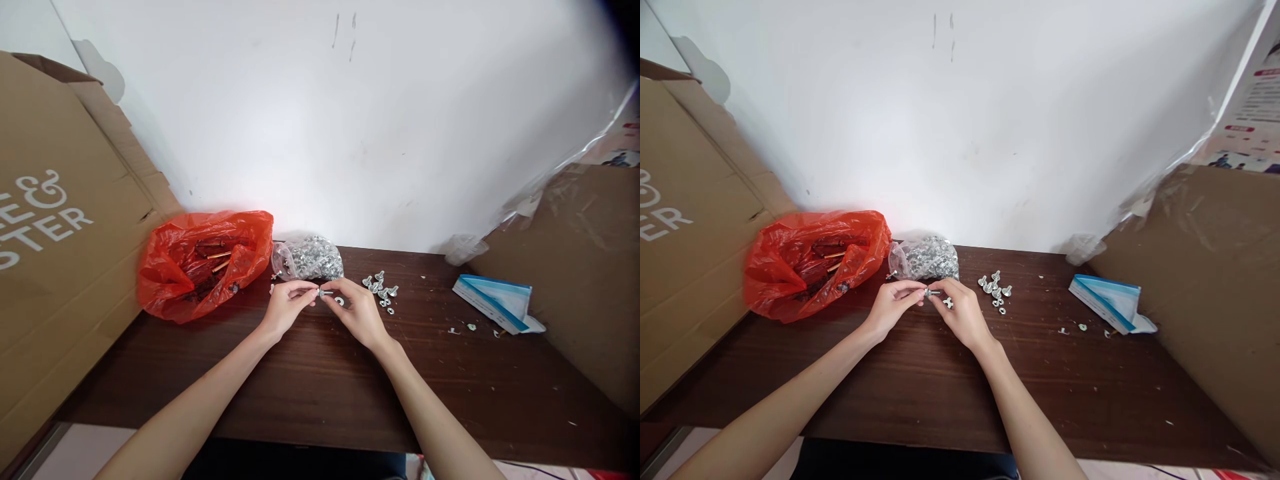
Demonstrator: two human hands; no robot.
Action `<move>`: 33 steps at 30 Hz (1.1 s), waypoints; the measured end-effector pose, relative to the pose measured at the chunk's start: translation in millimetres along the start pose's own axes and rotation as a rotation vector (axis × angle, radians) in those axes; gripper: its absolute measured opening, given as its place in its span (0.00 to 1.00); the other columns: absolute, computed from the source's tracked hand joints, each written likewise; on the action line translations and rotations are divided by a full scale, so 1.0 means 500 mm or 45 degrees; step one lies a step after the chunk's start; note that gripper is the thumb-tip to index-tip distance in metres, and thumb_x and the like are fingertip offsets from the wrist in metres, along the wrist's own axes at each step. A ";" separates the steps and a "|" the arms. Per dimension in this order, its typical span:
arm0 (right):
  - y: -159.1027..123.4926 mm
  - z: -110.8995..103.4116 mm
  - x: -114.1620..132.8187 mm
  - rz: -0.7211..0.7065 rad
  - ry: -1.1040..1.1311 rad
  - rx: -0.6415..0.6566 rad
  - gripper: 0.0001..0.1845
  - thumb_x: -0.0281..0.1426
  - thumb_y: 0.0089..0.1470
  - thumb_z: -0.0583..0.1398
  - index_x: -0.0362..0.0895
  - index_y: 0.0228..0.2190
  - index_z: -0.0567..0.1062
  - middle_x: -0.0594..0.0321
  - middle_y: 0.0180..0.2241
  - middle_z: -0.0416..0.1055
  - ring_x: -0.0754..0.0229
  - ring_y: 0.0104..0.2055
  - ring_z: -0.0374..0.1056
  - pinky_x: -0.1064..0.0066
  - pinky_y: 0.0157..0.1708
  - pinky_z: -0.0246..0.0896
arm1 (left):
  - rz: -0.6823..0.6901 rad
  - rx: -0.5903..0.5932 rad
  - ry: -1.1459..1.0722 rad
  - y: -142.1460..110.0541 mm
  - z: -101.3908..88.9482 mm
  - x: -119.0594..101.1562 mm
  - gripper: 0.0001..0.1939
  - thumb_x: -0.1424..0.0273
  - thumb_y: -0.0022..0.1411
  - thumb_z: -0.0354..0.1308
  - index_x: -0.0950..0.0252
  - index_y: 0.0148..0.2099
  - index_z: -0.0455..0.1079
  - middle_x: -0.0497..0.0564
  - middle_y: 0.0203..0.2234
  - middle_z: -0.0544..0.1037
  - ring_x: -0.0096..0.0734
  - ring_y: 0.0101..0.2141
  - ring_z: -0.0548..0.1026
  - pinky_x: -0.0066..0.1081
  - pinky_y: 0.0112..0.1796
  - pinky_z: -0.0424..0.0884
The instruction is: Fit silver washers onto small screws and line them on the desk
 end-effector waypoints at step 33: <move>0.000 0.002 0.002 -0.025 0.029 -0.021 0.07 0.30 0.56 0.57 0.46 0.37 0.74 0.60 0.35 0.74 0.57 0.37 0.71 0.66 0.38 0.67 | -0.025 0.027 -0.061 0.000 0.006 -0.002 0.14 0.66 0.48 0.66 0.69 0.36 0.74 0.52 0.28 0.78 0.32 0.30 0.76 0.34 0.38 0.73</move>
Point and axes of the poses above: each hand's wrist, its own y-axis towards the middle knuckle, its own z-axis out of the palm, x = y × z, the point moved 7 cm from there along y, towards the middle knuckle
